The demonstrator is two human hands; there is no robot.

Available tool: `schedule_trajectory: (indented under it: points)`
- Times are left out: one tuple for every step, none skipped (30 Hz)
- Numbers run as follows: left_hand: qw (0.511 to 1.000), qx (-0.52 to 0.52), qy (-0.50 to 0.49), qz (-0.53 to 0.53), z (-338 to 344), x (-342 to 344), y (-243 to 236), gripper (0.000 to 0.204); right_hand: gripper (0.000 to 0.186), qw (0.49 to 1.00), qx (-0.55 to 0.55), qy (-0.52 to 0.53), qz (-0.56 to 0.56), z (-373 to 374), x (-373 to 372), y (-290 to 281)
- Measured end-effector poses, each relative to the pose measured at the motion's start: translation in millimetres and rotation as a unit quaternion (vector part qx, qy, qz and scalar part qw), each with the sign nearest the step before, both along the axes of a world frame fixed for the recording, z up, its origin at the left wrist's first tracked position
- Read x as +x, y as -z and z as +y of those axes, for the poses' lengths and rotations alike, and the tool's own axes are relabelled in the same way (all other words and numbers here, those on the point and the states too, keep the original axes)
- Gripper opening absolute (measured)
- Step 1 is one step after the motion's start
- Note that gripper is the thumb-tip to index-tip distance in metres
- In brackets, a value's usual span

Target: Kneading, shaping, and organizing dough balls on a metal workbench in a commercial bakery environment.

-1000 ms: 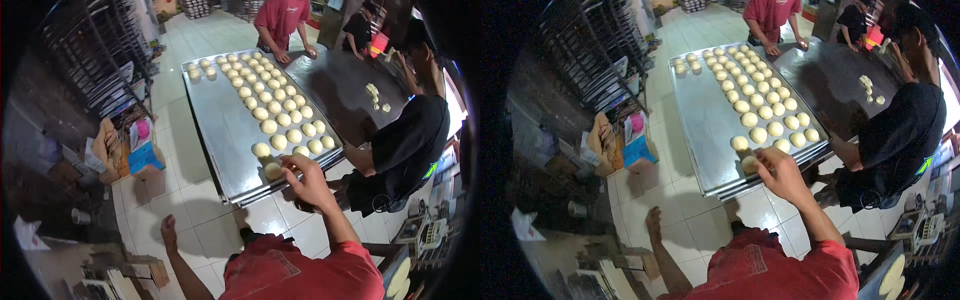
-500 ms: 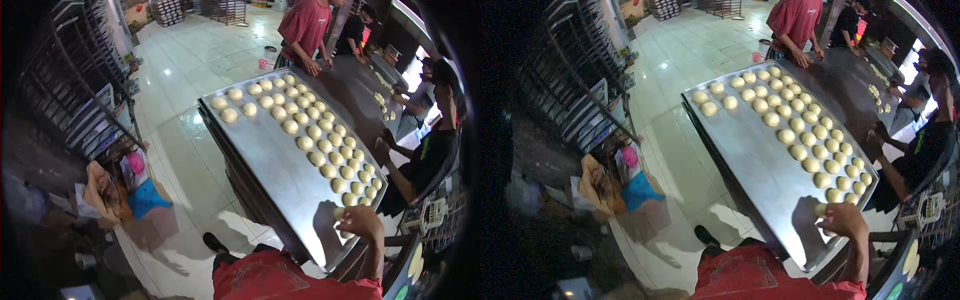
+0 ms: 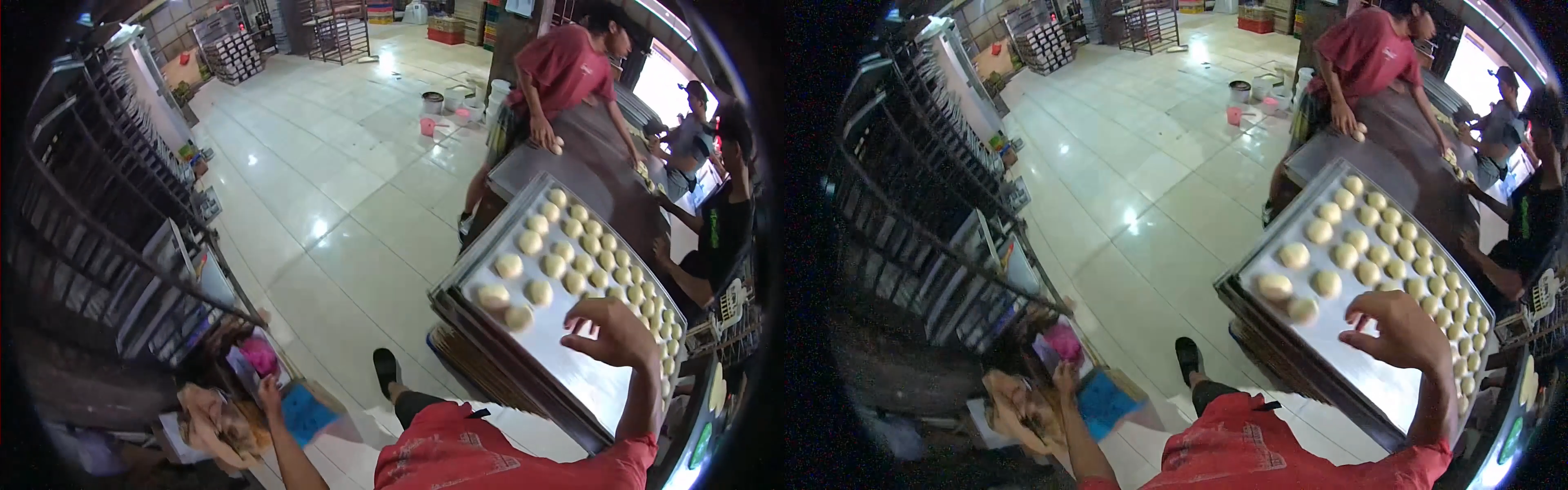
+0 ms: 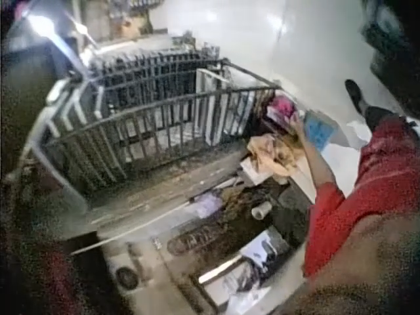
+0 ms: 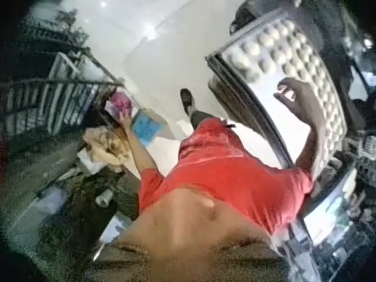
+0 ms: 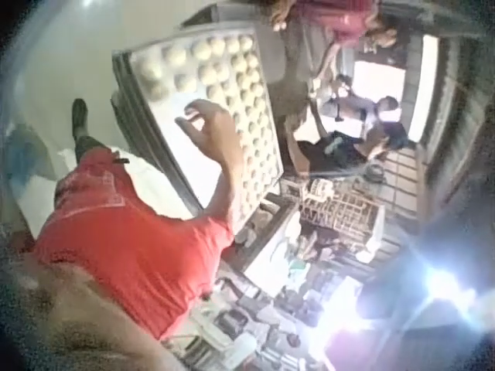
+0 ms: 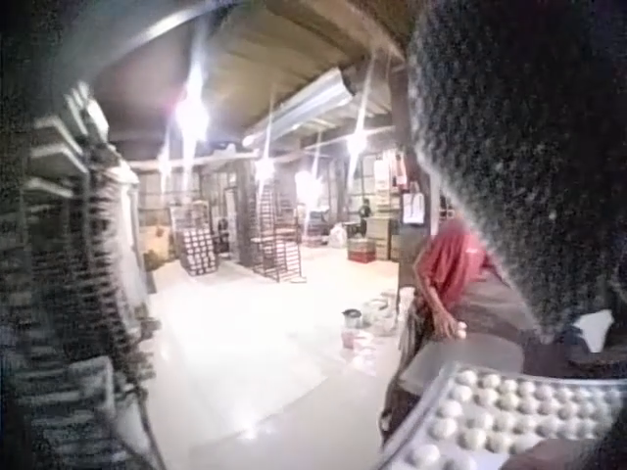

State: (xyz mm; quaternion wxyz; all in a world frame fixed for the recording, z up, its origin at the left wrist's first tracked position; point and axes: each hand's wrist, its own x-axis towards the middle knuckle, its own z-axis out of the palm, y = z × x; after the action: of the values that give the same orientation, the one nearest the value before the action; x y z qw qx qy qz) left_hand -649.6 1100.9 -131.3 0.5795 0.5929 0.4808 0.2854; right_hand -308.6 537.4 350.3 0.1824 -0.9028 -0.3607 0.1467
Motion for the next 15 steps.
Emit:
schedule_trajectory:
  points:
    - [1.000,0.001,0.004,-0.004,16.7,33.3,-7.3,0.020,0.020,1.000,0.001,0.004,-0.004,29.8,23.6,3.4]
    - [1.000,-0.024,0.007,-0.019,27.0,67.6,-21.3,0.022,0.020,0.999,-0.004,-0.052,0.008,58.9,47.4,7.2]
    - [0.998,-0.049,0.009,-0.033,43.9,98.9,-30.9,0.023,0.021,0.994,-0.009,-0.109,0.020,89.1,73.0,13.4]
    - [0.996,-0.017,0.086,-0.028,70.1,99.7,-24.7,0.023,0.021,0.990,0.000,-0.141,0.023,126.6,105.1,16.6]
    - [0.994,-0.024,0.084,-0.067,88.2,82.3,4.2,0.021,0.022,0.983,0.015,-0.181,0.035,165.4,129.6,26.5]
    - [0.992,-0.091,0.048,-0.078,85.3,104.1,9.1,0.022,0.022,0.985,0.012,-0.168,0.032,194.1,152.4,36.1]
    - [0.984,-0.158,0.012,-0.085,77.2,121.3,13.2,0.026,0.024,0.982,0.000,-0.185,0.028,223.7,174.1,45.0]
    - [0.993,-0.087,0.076,-0.031,76.5,120.9,17.7,0.026,0.026,0.977,-0.011,-0.214,0.023,253.3,200.3,49.9]
    - [0.993,-0.085,0.076,-0.034,94.5,148.7,9.1,0.026,0.027,0.971,-0.029,-0.233,0.045,282.2,223.0,58.0]
    - [0.993,-0.057,0.102,0.021,61.9,64.7,53.1,0.028,0.029,0.966,-0.046,-0.246,0.068,304.9,242.5,64.4]
    - [0.988,-0.031,0.130,0.077,8.5,-7.5,43.4,0.031,0.029,0.968,-0.046,-0.239,0.069,325.3,261.6,76.7]
    - [0.978,-0.005,0.159,0.133,24.6,-4.0,66.9,0.033,0.031,0.962,-0.074,-0.237,0.116,343.9,280.8,90.1]
    - [0.964,0.024,0.186,0.186,44.3,15.0,69.9,0.036,0.033,0.953,-0.101,-0.237,0.161,363.4,300.0,106.2]
    - [0.946,0.053,0.210,0.241,61.8,30.5,73.0,0.039,0.033,0.954,-0.098,-0.231,0.163,376.3,321.1,129.6]
    - [0.923,0.082,0.236,0.294,84.1,50.1,75.2,0.043,0.034,0.957,-0.111,-0.221,0.154,389.7,340.3,157.4]
